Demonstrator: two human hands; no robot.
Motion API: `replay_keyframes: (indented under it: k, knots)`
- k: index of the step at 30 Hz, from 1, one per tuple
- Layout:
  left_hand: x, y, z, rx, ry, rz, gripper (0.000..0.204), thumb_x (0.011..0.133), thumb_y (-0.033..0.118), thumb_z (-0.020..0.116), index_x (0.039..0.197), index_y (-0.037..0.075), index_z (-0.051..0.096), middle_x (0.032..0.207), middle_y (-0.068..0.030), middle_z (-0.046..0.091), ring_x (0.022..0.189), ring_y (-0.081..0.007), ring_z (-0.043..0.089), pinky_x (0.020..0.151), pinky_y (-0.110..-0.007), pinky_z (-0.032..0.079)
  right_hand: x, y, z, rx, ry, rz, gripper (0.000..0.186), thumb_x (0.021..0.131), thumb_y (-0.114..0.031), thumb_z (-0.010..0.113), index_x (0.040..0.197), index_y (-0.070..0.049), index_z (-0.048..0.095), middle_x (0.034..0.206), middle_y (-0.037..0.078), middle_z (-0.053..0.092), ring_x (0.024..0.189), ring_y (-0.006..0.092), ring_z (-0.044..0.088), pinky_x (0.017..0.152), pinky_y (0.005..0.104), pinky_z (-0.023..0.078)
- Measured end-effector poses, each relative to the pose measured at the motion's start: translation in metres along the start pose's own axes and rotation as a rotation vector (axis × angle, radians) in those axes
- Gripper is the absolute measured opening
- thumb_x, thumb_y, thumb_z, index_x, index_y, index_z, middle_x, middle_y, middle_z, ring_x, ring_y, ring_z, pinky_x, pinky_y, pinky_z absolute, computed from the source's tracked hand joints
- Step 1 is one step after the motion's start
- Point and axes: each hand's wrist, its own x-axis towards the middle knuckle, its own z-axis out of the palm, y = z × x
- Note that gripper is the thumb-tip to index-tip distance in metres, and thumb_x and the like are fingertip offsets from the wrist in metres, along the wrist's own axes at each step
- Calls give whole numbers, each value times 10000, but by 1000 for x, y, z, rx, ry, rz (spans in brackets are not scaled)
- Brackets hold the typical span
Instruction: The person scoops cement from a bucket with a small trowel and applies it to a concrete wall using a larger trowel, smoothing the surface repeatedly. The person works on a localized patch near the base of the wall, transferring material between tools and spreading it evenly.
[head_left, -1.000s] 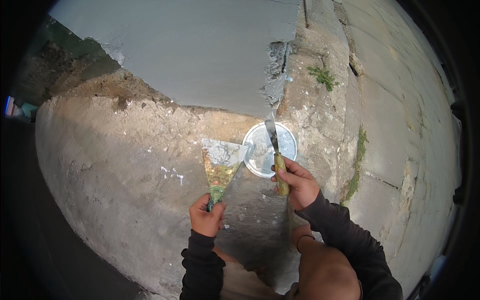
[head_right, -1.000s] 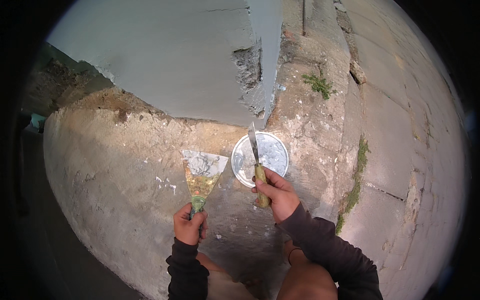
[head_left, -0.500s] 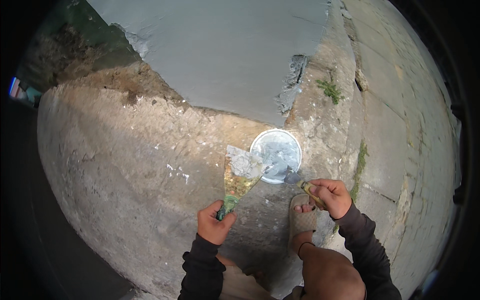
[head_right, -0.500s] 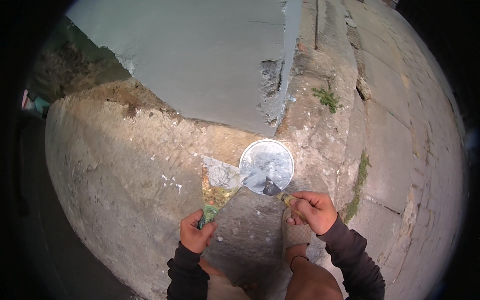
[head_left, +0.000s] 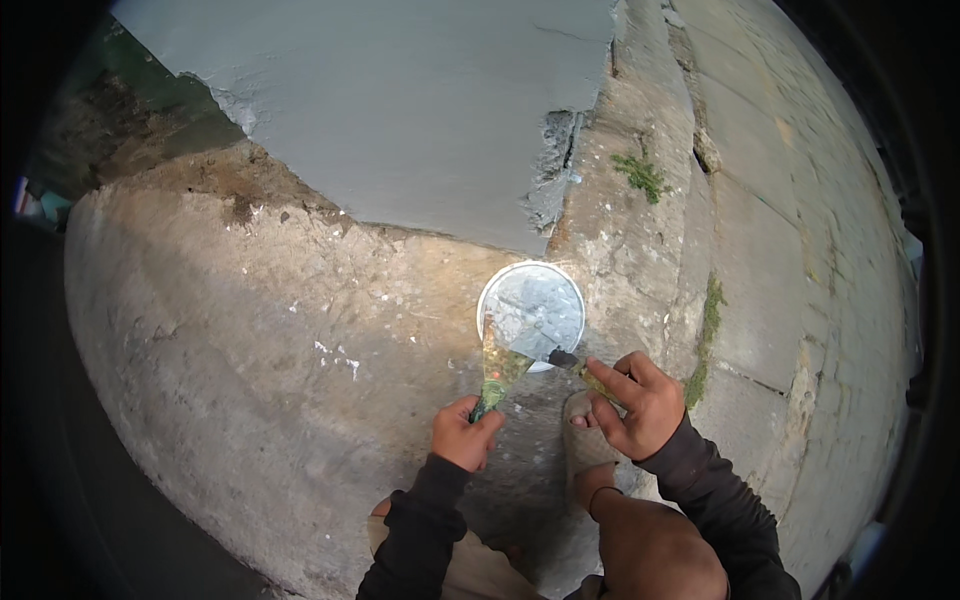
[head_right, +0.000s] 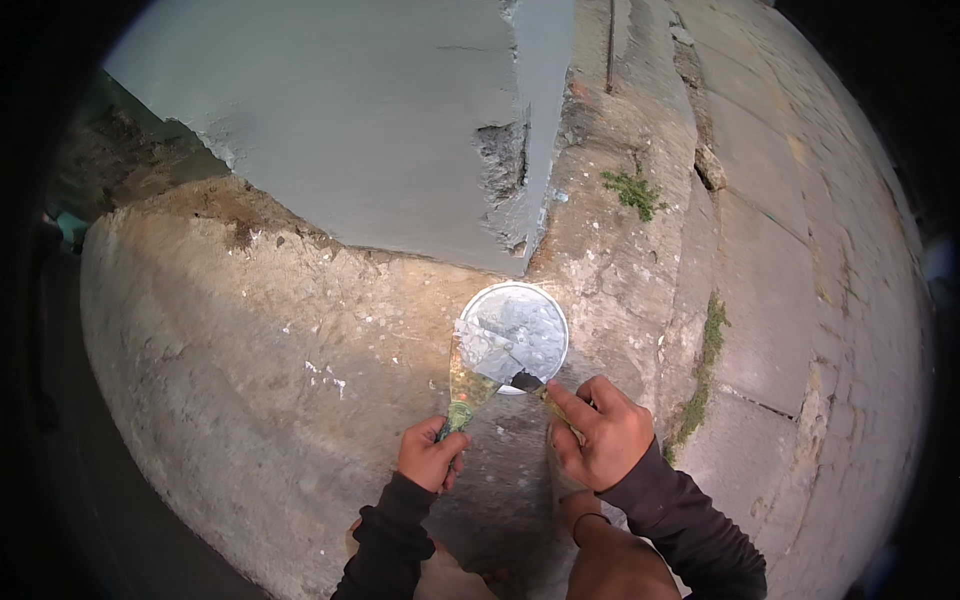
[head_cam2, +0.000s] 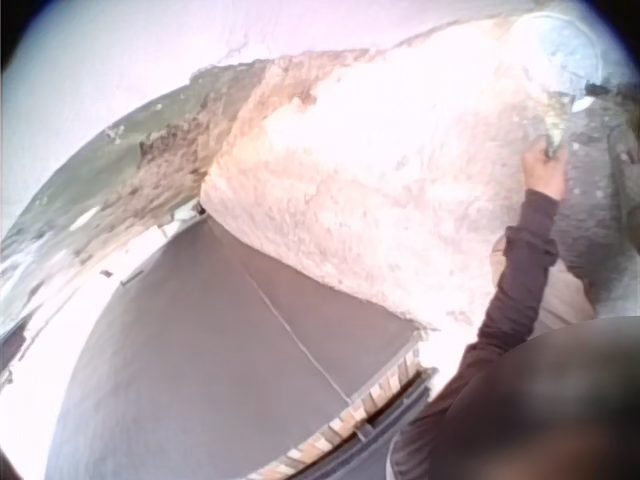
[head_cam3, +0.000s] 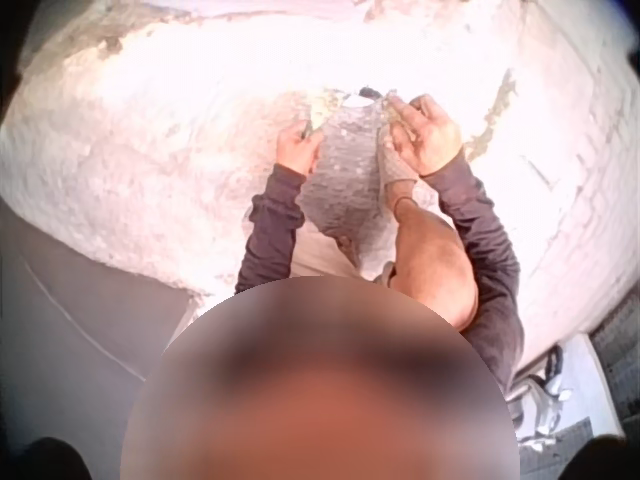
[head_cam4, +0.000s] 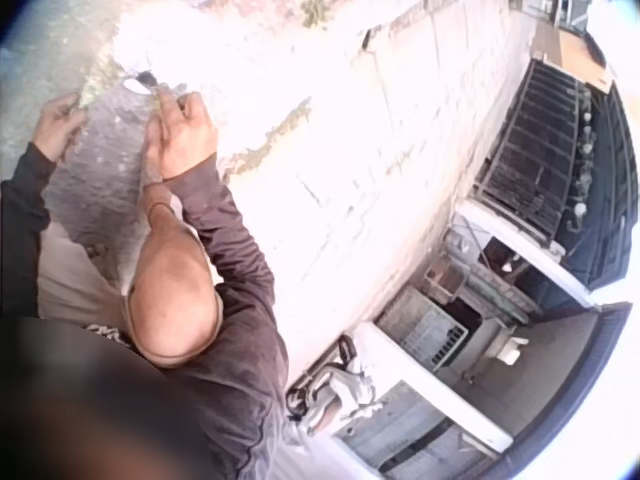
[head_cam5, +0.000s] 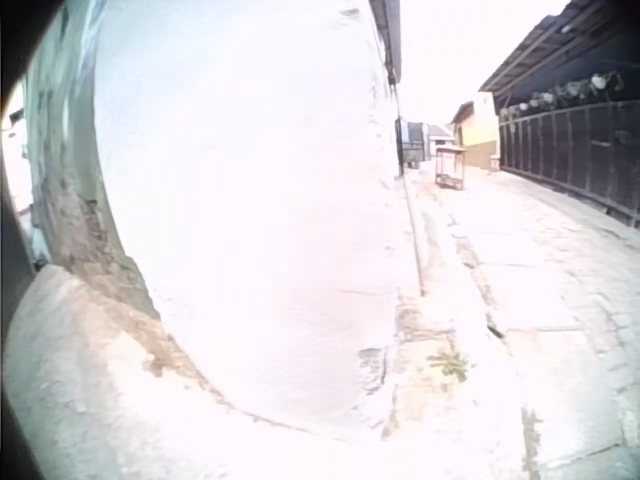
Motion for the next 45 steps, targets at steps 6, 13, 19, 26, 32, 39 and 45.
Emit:
replay_keyframes:
  k: [6,13,19,26,32,39,45]
  knots:
    - [10,3,7,-39,-25,-29,139,833,135,620,789,3,604,518,-48,526,329,-103,435,312,-264,316,7,2,7,-42,-26,0,381,711,-68,678,1092,-60,662,776,78,518,601,226,575,501,337,477]
    - [13,7,8,-99,-21,-50,121,835,120,619,788,9,608,508,-38,512,324,-95,423,306,-251,321,6,8,17,-33,-41,29,389,704,-52,676,1092,-68,664,773,75,511,589,227,570,495,341,474]
    - [13,8,9,-138,-22,-53,119,833,112,623,782,7,601,504,-37,507,318,-96,412,300,-253,316,0,14,20,26,-19,55,383,708,-52,674,1090,-69,670,779,82,519,588,232,574,504,343,479]
    - [14,8,9,-167,-31,-74,121,838,117,620,796,5,596,505,-41,509,312,-98,409,295,-257,309,2,25,18,138,-3,108,389,709,-64,707,1095,-44,668,809,105,551,602,253,587,553,341,492]
    - [15,10,6,-139,-29,-85,134,846,139,613,804,13,595,515,-43,517,319,-102,422,296,-260,308,23,24,0,224,16,163,320,720,-78,719,1032,-17,690,760,132,585,598,282,597,564,338,491]
    - [19,4,9,-91,37,-32,143,827,130,629,840,-12,621,527,-40,528,339,-102,432,318,-267,318,48,19,-8,102,-48,237,274,705,-94,715,962,-1,701,679,172,603,601,313,611,582,370,492]
    - [25,-10,12,32,154,137,160,784,120,658,791,-34,617,533,-50,546,433,-124,497,429,-289,390,50,13,4,64,-105,191,211,715,-136,665,887,-19,699,663,178,601,616,355,615,590,422,510]
